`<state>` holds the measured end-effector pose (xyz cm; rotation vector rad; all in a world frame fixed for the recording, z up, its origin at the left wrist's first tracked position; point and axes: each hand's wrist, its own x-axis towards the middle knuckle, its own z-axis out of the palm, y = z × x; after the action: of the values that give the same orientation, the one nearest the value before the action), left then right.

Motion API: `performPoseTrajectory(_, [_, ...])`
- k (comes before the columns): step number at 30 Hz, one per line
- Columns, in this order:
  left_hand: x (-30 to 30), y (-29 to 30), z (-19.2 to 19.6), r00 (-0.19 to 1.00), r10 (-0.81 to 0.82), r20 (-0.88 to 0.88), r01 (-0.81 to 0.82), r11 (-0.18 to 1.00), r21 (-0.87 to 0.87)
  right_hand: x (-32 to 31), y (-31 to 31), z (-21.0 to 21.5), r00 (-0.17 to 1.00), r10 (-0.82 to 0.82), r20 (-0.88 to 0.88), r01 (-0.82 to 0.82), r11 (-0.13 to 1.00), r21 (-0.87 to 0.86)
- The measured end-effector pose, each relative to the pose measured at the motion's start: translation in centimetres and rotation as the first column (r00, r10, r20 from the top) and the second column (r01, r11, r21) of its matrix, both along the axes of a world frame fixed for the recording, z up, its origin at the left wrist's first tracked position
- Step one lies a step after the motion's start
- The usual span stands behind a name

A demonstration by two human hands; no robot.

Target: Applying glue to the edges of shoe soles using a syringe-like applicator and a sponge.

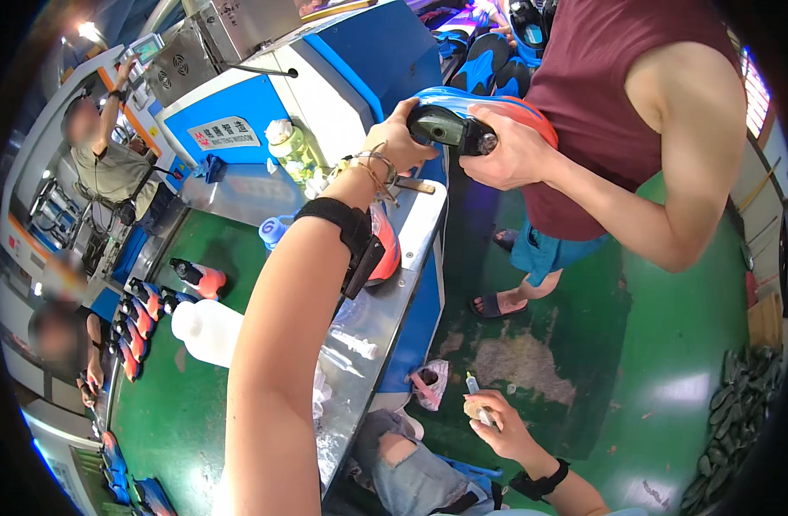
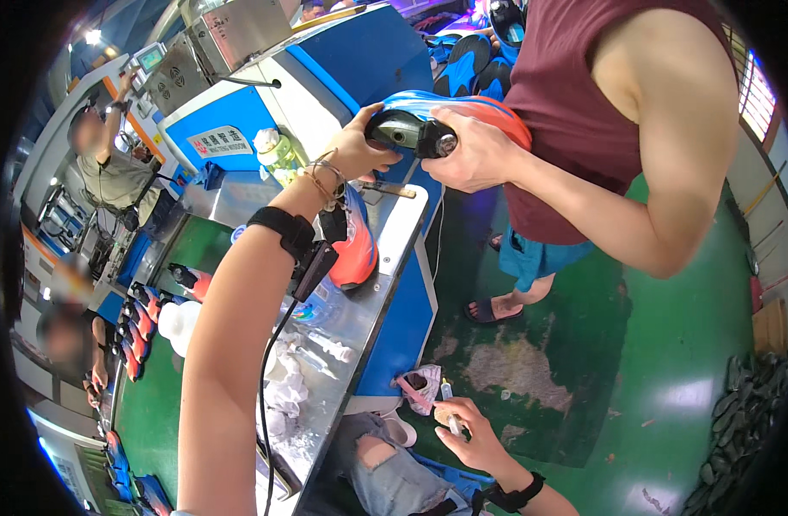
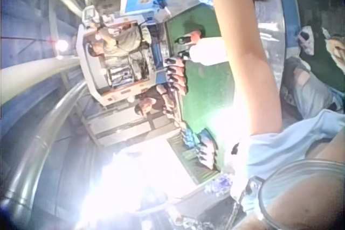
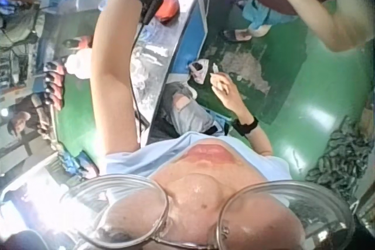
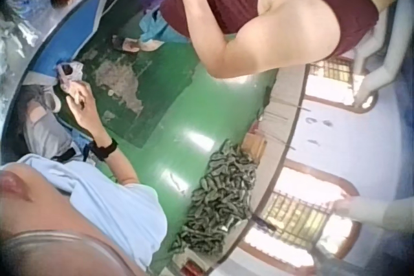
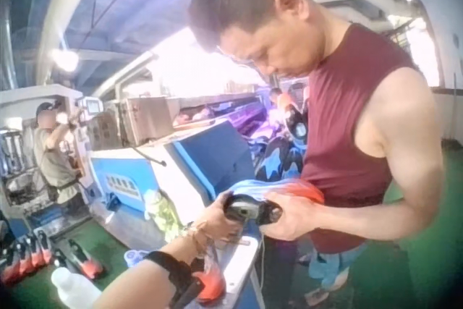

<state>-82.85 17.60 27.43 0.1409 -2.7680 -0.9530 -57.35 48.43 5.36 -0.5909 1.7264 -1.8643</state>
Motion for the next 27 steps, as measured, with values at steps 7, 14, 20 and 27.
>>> performPoseTrajectory(7, [3.0, -0.2, 1.2, 0.989, 0.146, -0.015, -0.141, 0.975, 0.17, 0.8, 0.3, 0.8, 0.998, 0.055, -0.037, -0.054, 0.998, 0.023])
performPoseTrajectory(14, [17.8, 0.7, 3.8, 0.99, -0.141, -0.003, 0.14, 0.981, 0.132, 0.0, -0.3, 0.3, 0.995, 0.049, -0.085, -0.054, 0.997, -0.049])
performPoseTrajectory(20, [36.5, 3.9, 5.9, 0.847, 0.132, 0.515, -0.163, 0.987, 0.015, -2.0, -2.3, 0.2, 0.909, 0.014, -0.416, -0.023, 1.0, -0.016])
performPoseTrajectory(27, [26.5, 7.2, -6.6, 0.953, -0.211, 0.219, 0.103, 0.902, 0.419, -3.7, -3.4, 1.0, 0.986, -0.14, -0.093, 0.124, 0.979, -0.162])
